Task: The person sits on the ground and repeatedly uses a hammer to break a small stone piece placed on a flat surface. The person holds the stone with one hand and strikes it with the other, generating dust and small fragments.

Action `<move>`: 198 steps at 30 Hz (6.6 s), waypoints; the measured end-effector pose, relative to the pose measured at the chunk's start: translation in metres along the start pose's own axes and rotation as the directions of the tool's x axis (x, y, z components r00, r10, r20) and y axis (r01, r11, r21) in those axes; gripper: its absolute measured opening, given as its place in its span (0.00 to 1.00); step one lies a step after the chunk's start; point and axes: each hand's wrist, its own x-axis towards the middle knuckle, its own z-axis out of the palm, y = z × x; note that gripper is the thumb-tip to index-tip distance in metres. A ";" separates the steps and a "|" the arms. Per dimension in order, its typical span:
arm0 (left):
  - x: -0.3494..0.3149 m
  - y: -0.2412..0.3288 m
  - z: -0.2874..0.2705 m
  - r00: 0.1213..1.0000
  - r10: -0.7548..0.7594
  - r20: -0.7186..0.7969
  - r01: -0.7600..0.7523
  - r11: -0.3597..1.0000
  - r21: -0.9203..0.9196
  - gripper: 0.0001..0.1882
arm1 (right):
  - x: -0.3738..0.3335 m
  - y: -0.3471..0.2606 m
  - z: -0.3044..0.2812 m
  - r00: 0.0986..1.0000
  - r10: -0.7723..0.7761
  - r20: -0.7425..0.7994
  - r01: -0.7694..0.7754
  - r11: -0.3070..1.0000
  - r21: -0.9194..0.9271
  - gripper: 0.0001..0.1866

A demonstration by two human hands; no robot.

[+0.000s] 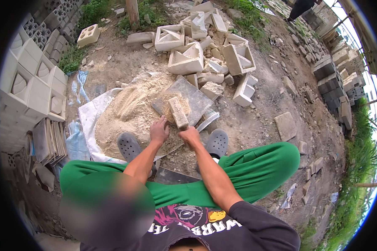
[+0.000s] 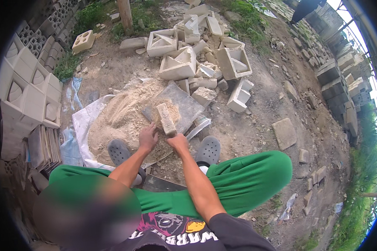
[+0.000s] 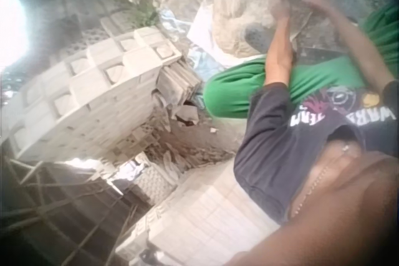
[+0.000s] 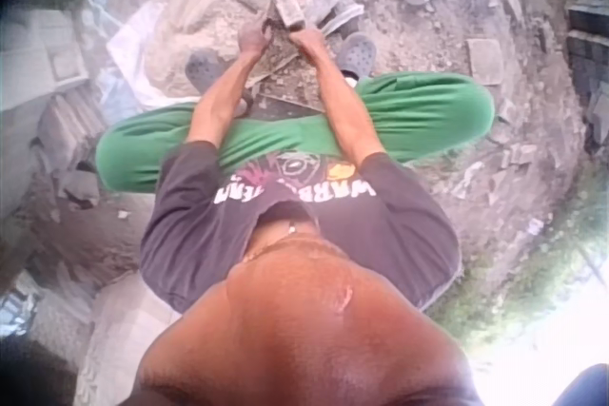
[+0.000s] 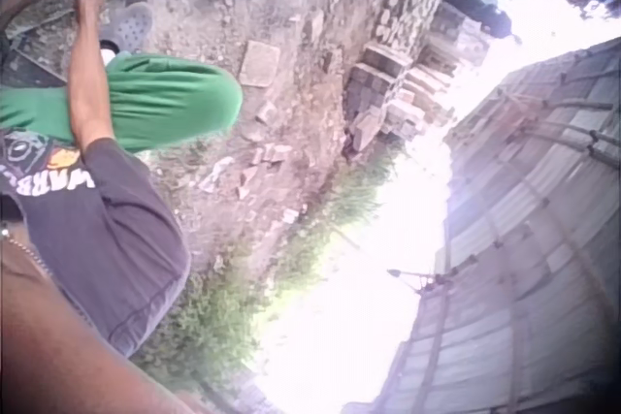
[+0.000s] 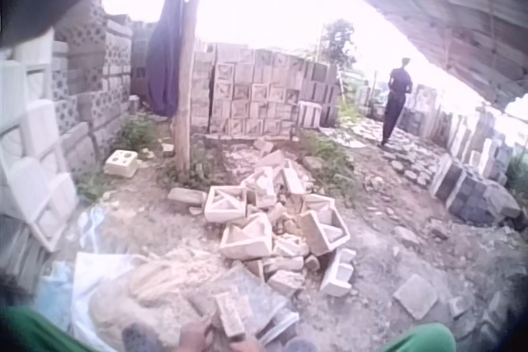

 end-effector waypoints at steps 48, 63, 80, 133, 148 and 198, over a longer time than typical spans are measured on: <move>0.078 0.041 0.034 0.974 -0.012 0.227 -0.012 0.995 0.103 0.40 | 0.011 -0.003 -0.064 0.992 0.118 0.044 -0.125 0.895 0.428 0.20; 0.037 0.021 0.023 0.995 -0.050 0.085 0.046 0.997 0.055 0.37 | -0.006 -0.052 -0.050 0.993 -0.096 -0.063 0.114 0.888 0.445 0.16; 0.034 0.019 0.012 0.987 -0.058 0.153 0.051 0.997 0.053 0.36 | -0.010 -0.063 -0.054 0.987 -0.116 -0.109 0.151 0.901 0.407 0.11; 0.136 -0.014 0.002 0.952 0.014 0.307 -0.046 0.994 0.098 0.37 | 0.017 0.018 -0.011 0.999 0.014 -0.044 0.001 0.948 0.319 0.13; 0.080 0.016 0.037 0.963 0.265 0.049 -0.245 0.936 -0.254 0.27 | 0.011 0.016 -0.015 0.995 0.081 0.053 -0.095 0.929 0.358 0.20; -0.021 0.042 0.033 0.997 0.029 0.070 -0.037 0.994 0.104 0.41 | 0.004 -0.004 -0.054 0.992 0.126 -0.032 -0.103 0.913 0.394 0.23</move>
